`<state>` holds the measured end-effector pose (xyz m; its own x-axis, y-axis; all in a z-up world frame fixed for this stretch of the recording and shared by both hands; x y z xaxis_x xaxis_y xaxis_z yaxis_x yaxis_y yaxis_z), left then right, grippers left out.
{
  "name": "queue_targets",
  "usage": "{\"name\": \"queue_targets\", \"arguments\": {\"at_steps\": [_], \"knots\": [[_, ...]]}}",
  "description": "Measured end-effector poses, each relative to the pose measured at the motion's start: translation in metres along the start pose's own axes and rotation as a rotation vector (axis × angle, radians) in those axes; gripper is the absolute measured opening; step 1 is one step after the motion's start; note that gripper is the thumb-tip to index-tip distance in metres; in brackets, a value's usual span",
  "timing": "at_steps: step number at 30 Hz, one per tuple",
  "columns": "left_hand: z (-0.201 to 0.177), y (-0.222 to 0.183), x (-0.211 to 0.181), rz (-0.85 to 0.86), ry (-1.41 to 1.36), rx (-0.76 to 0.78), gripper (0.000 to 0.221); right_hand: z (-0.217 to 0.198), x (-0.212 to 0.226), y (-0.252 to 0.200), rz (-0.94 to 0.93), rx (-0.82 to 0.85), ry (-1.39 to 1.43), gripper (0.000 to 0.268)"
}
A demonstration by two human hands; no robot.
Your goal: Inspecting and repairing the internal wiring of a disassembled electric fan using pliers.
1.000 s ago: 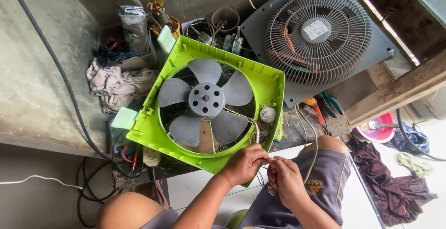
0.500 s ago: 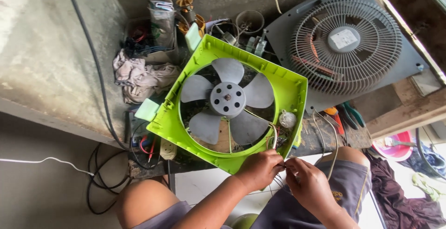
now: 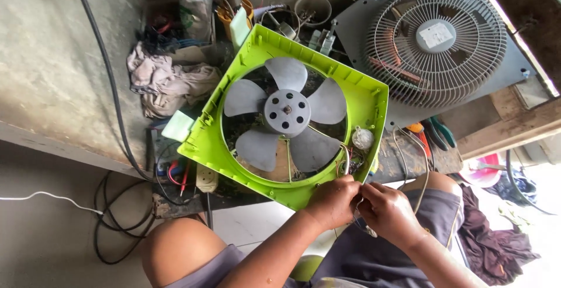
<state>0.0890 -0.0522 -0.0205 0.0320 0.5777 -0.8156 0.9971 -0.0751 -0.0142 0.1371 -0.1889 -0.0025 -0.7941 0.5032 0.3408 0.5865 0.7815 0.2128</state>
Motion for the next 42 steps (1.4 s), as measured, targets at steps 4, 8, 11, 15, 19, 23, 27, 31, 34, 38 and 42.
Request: {"name": "queue_targets", "arguments": {"at_steps": [4, 8, 11, 15, 19, 23, 27, 31, 34, 38, 42], "knots": [[0.001, 0.001, -0.005, -0.034, 0.017, 0.005, 0.011, 0.005, -0.003, 0.002, -0.062, -0.029, -0.119, 0.010], [0.009, 0.005, -0.001, -0.052, 0.018, -0.051, 0.002, 0.006, -0.004, 0.004, -0.072, -0.031, -0.220, 0.010], [0.009, 0.006, -0.002, -0.053, 0.028, -0.074, 0.007, 0.011, -0.008, 0.003, -0.040, -0.025, -0.272, 0.015], [0.013, 0.007, -0.001, -0.056, 0.036, -0.110, 0.010, 0.016, -0.009, 0.001, 0.006, -0.016, -0.344, 0.018], [0.004, 0.003, -0.012, -0.084, 0.045, -0.103, 0.010, 0.014, -0.016, 0.001, 0.075, 0.039, -0.349, 0.019], [-0.016, -0.008, -0.020, -0.068, -0.040, -0.062, 0.007, -0.016, -0.014, 0.011, 0.195, 0.083, 0.139, 0.017], [-0.025, -0.012, -0.012, -0.035, -0.235, -0.117, 0.020, -0.026, -0.020, 0.011, 0.318, 0.112, 0.421, 0.019], [-0.026, -0.010, -0.012, -0.044, -0.263, -0.127, 0.023, -0.033, -0.011, 0.011, 0.332, 0.104, 0.462, 0.021], [-0.020, -0.010, -0.007, -0.067, -0.293, -0.135, 0.020, -0.030, -0.009, 0.008, 0.307, 0.073, 0.455, 0.017], [-0.019, -0.007, -0.007, -0.087, -0.289, -0.178, 0.017, -0.023, -0.019, 0.004, 0.367, 0.051, 0.510, 0.015], [-0.018, -0.009, -0.008, -0.053, -0.222, -0.189, 0.015, -0.022, -0.018, 0.005, 0.431, 0.054, 0.535, 0.014]]}}
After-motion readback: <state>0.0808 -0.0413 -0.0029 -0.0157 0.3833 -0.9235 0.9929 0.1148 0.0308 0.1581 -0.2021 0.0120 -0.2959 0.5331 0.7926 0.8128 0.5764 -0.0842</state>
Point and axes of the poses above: each hand's wrist, its own y-axis towards the middle knuckle, its own z-axis out of the palm, x = y × z, the point moved 4 cm from there along y, towards the middle knuckle, and after that the axes turned 5 degrees about -y, right-handed, at the moved point
